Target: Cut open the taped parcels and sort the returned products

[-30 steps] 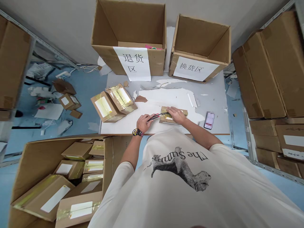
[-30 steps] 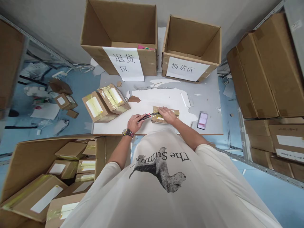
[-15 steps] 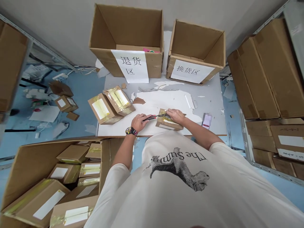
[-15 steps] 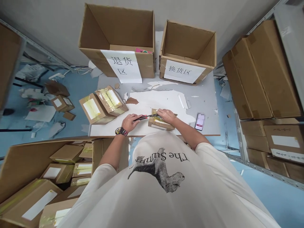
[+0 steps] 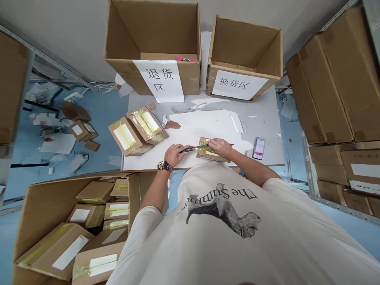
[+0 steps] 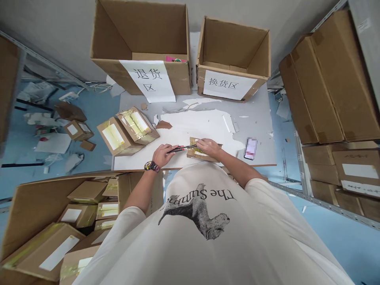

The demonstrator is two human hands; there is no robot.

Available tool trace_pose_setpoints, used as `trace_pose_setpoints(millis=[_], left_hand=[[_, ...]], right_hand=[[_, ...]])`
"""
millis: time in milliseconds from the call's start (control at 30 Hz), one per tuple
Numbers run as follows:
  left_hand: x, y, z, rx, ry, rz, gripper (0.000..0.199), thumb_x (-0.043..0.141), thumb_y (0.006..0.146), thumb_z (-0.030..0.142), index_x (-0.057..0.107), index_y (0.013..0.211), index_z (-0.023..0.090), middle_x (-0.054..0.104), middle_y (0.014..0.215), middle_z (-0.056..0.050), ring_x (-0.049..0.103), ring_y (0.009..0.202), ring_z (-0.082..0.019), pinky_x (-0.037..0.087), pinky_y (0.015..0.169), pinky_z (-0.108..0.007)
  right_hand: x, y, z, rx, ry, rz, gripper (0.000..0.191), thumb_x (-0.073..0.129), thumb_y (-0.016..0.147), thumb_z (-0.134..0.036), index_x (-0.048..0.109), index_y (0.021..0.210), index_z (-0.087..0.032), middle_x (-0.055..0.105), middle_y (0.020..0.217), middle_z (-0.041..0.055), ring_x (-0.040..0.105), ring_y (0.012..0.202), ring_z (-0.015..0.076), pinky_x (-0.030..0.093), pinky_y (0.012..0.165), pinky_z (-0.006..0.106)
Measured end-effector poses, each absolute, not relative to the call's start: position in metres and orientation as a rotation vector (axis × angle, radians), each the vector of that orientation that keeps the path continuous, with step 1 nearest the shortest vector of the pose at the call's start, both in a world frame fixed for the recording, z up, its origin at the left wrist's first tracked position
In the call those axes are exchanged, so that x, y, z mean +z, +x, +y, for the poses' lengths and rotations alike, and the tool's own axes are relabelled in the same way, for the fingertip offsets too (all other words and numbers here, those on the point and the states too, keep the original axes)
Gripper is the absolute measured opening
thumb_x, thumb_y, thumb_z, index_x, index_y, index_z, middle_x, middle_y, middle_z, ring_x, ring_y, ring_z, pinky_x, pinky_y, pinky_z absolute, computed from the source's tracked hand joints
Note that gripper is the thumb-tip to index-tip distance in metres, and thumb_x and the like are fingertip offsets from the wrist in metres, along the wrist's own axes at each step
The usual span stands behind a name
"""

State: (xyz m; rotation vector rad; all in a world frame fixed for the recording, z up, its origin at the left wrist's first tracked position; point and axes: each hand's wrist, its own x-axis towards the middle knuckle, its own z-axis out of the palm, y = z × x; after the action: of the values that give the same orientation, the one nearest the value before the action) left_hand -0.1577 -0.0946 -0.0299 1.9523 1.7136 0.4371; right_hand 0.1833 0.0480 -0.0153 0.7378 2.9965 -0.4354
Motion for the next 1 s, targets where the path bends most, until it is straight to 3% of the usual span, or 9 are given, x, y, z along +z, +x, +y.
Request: trace_pose_setpoints(millis=[267,500,700,800,1000], left_hand=[[-0.023,-0.133,-0.082,0.301,2.046,1.649,0.051,0.055,0.118,0.05,0.075,0.164,0.041,0.079,0.128,-0.012,0.065,0.108,-0.034,0.053,0.099,-0.051],[-0.033,-0.16,-0.1,0.382,1.991,1.747,0.054,0.05,0.12,0.055,0.077,0.164,0.035,0.079,0.129,-0.014,0.067,0.108,-0.033,0.054,0.1,-0.048],[-0.029,-0.177,-0.112,0.529,2.004,1.646,0.055,0.054,0.118,0.06,0.079,0.16,0.033,0.081,0.129,-0.013,0.07,0.108,-0.033,0.057,0.102,-0.049],[-0.03,-0.18,-0.125,0.629,1.907,1.714,0.056,0.058,0.117,0.06,0.078,0.16,0.031,0.082,0.133,-0.013,0.072,0.117,-0.034,0.057,0.108,-0.049],[-0.06,-0.169,-0.135,0.66,1.461,2.108,0.052,0.063,0.111,0.045,0.075,0.157,0.023,0.081,0.135,-0.015,0.073,0.126,-0.037,0.056,0.114,-0.048]], right_hand=[[-0.014,0.189,0.039,-0.448,0.704,3.004,0.044,0.036,0.124,-0.023,0.08,0.12,-0.021,0.078,0.11,0.0129,0.069,0.104,0.0272,0.055,0.095,0.037],[-0.014,0.2,0.026,-0.505,0.767,3.045,0.045,0.038,0.121,-0.017,0.081,0.136,-0.022,0.08,0.114,0.0134,0.071,0.109,0.0279,0.056,0.101,0.04],[-0.002,0.19,0.033,-0.354,0.998,2.985,0.048,0.046,0.114,-0.006,0.076,0.149,-0.022,0.083,0.117,0.0118,0.07,0.103,0.0273,0.052,0.092,0.037],[0.007,0.19,0.038,-0.357,1.142,2.908,0.047,0.048,0.118,-0.013,0.072,0.157,-0.021,0.085,0.117,0.0127,0.072,0.103,0.0293,0.051,0.093,0.039],[0.011,0.215,0.025,-0.458,1.395,2.779,0.04,0.047,0.124,-0.032,0.082,0.141,-0.02,0.087,0.117,0.0146,0.075,0.106,0.0332,0.051,0.097,0.042]])
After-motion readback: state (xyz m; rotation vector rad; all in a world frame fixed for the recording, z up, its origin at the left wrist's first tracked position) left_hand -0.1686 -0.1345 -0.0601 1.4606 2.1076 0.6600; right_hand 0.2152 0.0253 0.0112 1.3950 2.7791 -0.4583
